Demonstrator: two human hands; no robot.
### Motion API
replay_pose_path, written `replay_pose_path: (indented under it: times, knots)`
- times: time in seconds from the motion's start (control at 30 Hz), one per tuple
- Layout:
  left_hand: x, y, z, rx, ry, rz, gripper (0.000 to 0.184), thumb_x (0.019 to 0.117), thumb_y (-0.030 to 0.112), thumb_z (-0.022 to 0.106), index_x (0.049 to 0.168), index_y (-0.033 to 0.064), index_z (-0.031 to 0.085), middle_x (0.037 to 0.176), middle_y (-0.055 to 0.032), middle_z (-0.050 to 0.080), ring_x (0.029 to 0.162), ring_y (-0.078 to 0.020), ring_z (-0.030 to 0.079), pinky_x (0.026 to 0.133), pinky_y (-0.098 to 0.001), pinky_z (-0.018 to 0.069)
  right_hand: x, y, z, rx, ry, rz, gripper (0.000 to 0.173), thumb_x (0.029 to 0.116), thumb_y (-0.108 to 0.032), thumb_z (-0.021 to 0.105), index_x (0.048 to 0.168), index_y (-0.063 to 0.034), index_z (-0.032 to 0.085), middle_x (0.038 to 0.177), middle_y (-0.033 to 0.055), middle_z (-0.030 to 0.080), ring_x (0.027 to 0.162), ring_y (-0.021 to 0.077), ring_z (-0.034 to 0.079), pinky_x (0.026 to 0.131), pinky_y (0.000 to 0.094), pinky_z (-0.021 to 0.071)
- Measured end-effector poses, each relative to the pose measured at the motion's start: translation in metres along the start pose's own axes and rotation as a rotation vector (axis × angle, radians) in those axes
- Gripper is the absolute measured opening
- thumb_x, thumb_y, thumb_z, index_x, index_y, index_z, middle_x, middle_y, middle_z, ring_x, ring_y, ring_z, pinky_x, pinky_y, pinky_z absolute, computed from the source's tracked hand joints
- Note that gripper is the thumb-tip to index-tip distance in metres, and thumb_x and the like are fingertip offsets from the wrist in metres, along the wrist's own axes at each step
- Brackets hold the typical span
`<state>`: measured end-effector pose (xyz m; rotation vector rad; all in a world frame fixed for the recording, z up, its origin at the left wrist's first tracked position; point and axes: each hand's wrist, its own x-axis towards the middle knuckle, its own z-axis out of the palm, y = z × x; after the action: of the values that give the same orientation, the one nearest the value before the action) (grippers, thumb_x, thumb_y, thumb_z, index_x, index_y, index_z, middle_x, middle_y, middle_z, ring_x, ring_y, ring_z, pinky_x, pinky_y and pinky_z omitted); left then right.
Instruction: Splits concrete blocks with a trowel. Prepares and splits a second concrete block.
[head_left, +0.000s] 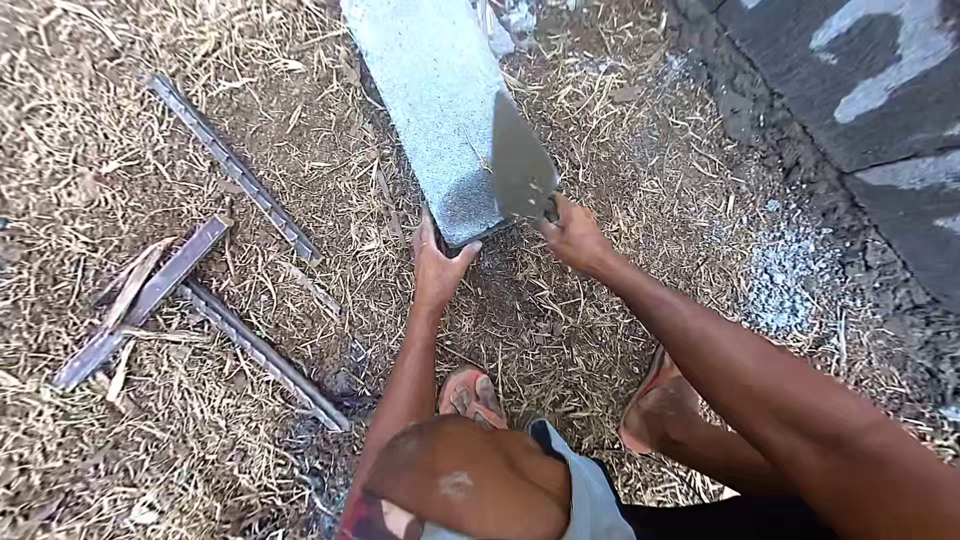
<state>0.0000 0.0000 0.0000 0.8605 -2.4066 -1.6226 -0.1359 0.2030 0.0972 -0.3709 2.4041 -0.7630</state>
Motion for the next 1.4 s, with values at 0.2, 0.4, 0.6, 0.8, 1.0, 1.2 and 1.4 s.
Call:
replay_pose_path:
  times: [0.2,0.4,0.6,0.8,1.0,1.2,1.4]
  knots:
    - [0.023,-0.001,0.009,0.051,0.082,0.051,0.099,0.0665,0.042,0.095,0.143,-0.0007,0.049,0.142,-0.0261,0.048,0.133,-0.0364,0.049,0.113,-0.0491,0.0427,-0.003,-0.001,0.005,-0.055,0.058,0.036,0.036,0.1039,-0.026,0.059,0.131,-0.0033,0.057,0.091,0.0205,0.069,0.083,0.0382,0.070,0.075,0.0606,0.0557]
    - [0.027,-0.014,0.014,0.005,0.097,0.094,0.096,0.0656,0.040,0.095,0.143,0.0007,0.052,0.153,-0.0242,0.039,0.142,-0.0356,0.038,0.118,-0.0497,0.0354,0.000,0.000,0.003,0.018,0.125,0.027,0.031,0.1033,-0.024,0.059,0.127,-0.0030,0.059,0.086,0.0172,0.068,0.075,0.0333,0.069,0.069,0.0571,0.0568]
    - [0.037,-0.023,0.011,-0.010,0.078,0.223,0.091,0.0650,0.042,0.095,0.138,0.0013,0.059,0.161,-0.0205,0.037,0.149,-0.0340,0.035,0.124,-0.0521,0.0283,0.001,0.011,-0.009,0.121,0.179,0.035,0.032,0.1041,-0.026,0.058,0.126,-0.0029,0.059,0.088,0.0159,0.066,0.075,0.0292,0.066,0.070,0.0536,0.0554]
    - [0.034,-0.009,0.004,-0.081,0.040,0.205,0.090,0.0671,0.031,0.096,0.140,-0.0018,0.056,0.160,-0.0214,0.038,0.148,-0.0299,0.039,0.122,-0.0451,0.0360,0.040,0.032,0.015,0.709,0.242,-0.005,0.035,0.1068,-0.025,0.055,0.133,-0.0016,0.054,0.116,0.0105,0.066,0.108,0.0145,0.066,0.099,0.0374,0.0561]
    - [0.021,0.045,-0.039,-0.109,-0.023,0.227,0.078,0.0758,0.015,0.090,0.143,0.0027,0.054,0.149,-0.0138,0.054,0.137,-0.0236,0.052,0.116,-0.0444,0.0430,0.031,-0.011,-0.005,0.678,0.242,-0.109,0.030,0.1041,-0.020,0.057,0.129,-0.0024,0.057,0.109,0.0045,0.068,0.101,0.0057,0.066,0.093,0.0292,0.0553]
    - [0.020,0.165,-0.098,-0.114,0.066,0.150,0.047,0.0768,0.029,0.091,0.112,0.0065,0.070,0.101,-0.0031,0.076,0.094,-0.0117,0.074,0.088,-0.0378,0.0636,0.004,-0.104,-0.089,0.678,0.287,-0.179,0.022,0.1044,-0.020,0.058,0.123,-0.0072,0.059,0.101,0.0011,0.068,0.092,0.0070,0.068,0.085,0.0303,0.0589]
    - [0.065,0.266,-0.138,-0.473,0.031,-0.101,0.048,0.0936,0.030,0.076,0.127,-0.0003,0.061,0.113,-0.0128,0.072,0.104,-0.0204,0.071,0.095,-0.0415,0.0591,0.023,-0.179,-0.160,0.621,0.208,-0.136,0.035,0.1054,-0.037,0.057,0.133,-0.0146,0.056,0.105,-0.0011,0.063,0.087,0.0079,0.063,0.076,0.0320,0.0575]
